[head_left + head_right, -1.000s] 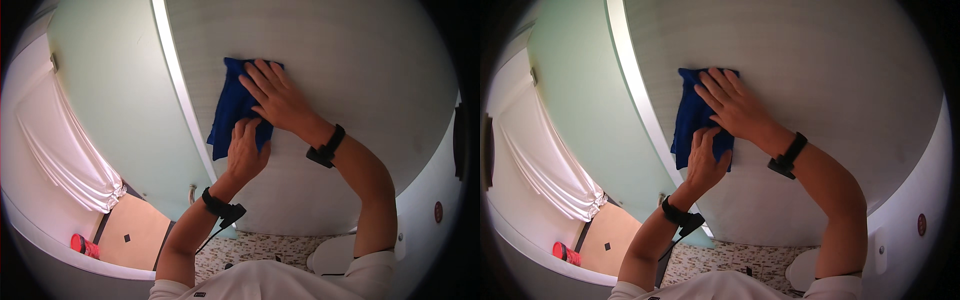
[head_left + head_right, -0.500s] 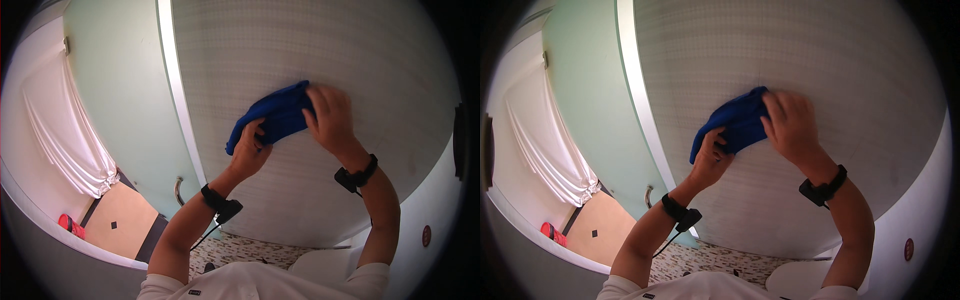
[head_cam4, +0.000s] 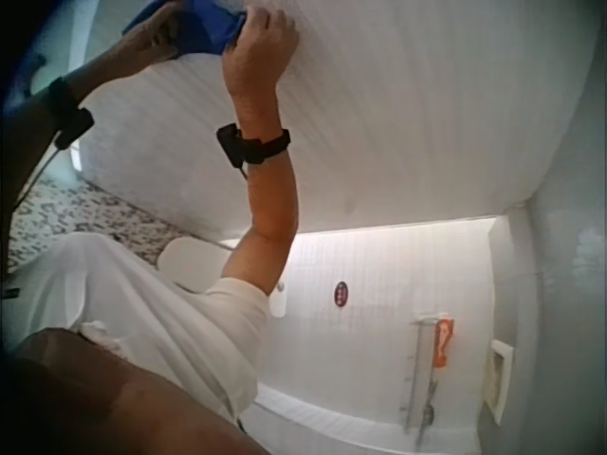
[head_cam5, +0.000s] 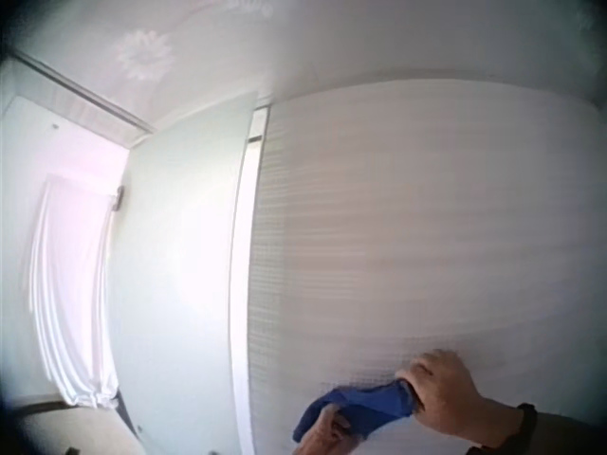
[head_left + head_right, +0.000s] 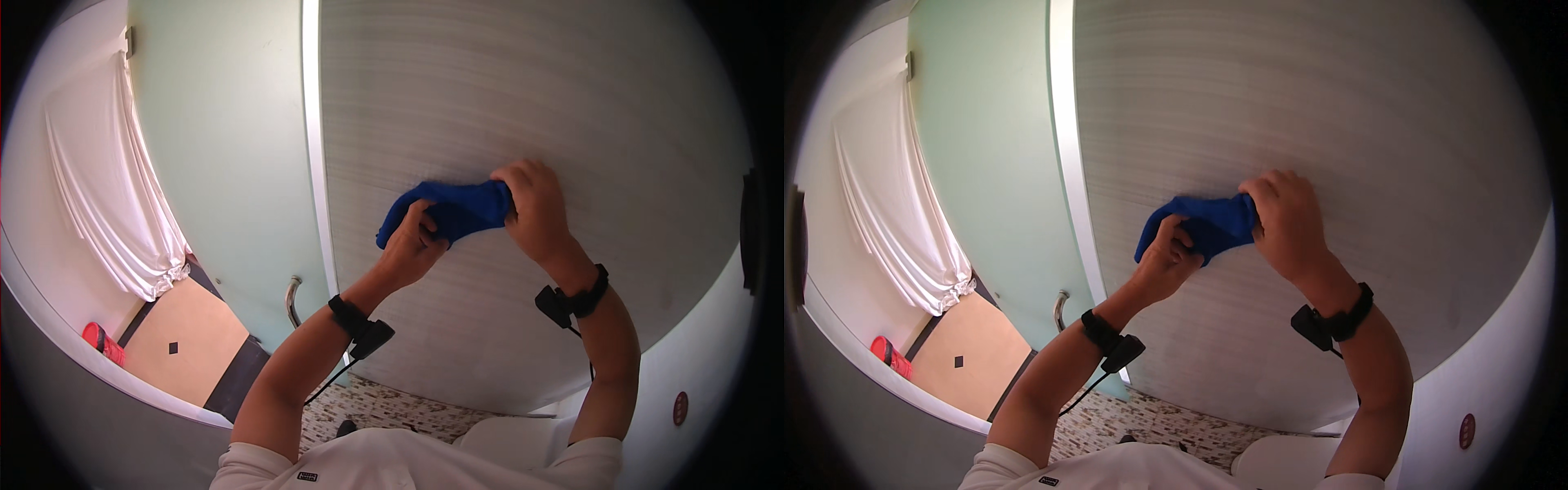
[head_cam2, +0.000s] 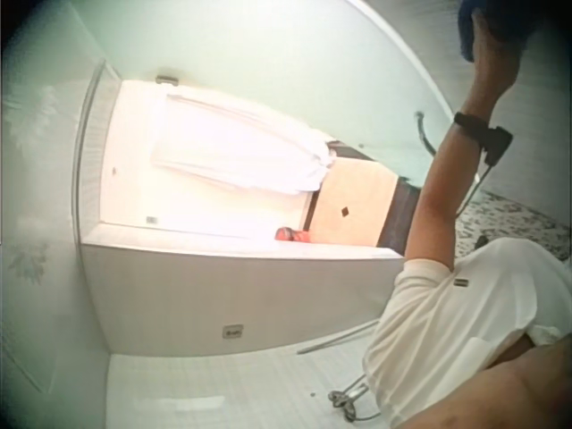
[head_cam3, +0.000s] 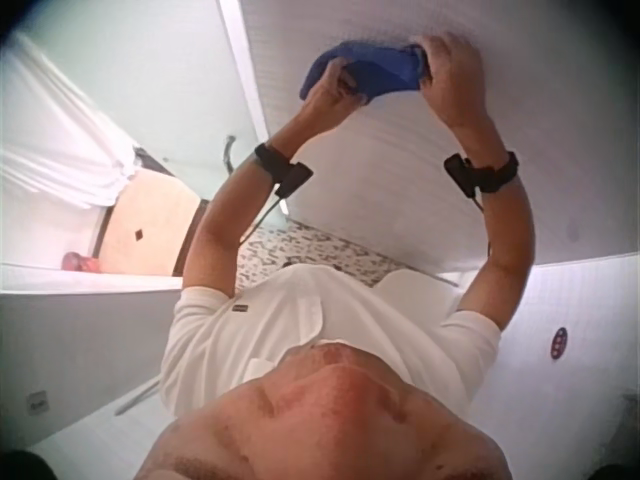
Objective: Cleaning bathroom and shower walls using a blue cloth.
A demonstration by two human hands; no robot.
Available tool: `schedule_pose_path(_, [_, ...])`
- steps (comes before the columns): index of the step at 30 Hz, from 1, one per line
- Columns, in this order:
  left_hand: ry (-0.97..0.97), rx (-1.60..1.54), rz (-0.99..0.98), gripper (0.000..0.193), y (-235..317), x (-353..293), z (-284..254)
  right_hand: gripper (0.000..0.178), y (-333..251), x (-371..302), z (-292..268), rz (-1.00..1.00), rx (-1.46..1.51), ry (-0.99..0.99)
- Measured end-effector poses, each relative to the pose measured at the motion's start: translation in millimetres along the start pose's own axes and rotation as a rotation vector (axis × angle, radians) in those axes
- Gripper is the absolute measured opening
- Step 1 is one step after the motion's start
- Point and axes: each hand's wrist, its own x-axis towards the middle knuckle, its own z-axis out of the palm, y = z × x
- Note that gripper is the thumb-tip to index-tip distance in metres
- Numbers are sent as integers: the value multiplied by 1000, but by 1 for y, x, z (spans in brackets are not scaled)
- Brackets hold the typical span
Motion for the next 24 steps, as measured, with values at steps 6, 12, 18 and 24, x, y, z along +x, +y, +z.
schedule_pose_path(6, [-68,-433,-180,58,-15,-23,-4,23,-38,7,15,-124,45,2])
schedule_pose_path(12, [252,68,194,61,1,-39,-17,19,-66,8,30,-119,19,-96])
schedule_pose_path(18, [488,58,332,54,6,-26,-29,22,-77,3,37,-43,86,-185])
schedule_pose_path(24, [202,-187,213,34,-5,-26,-27,26,-87,-3,28,29,106,-245])
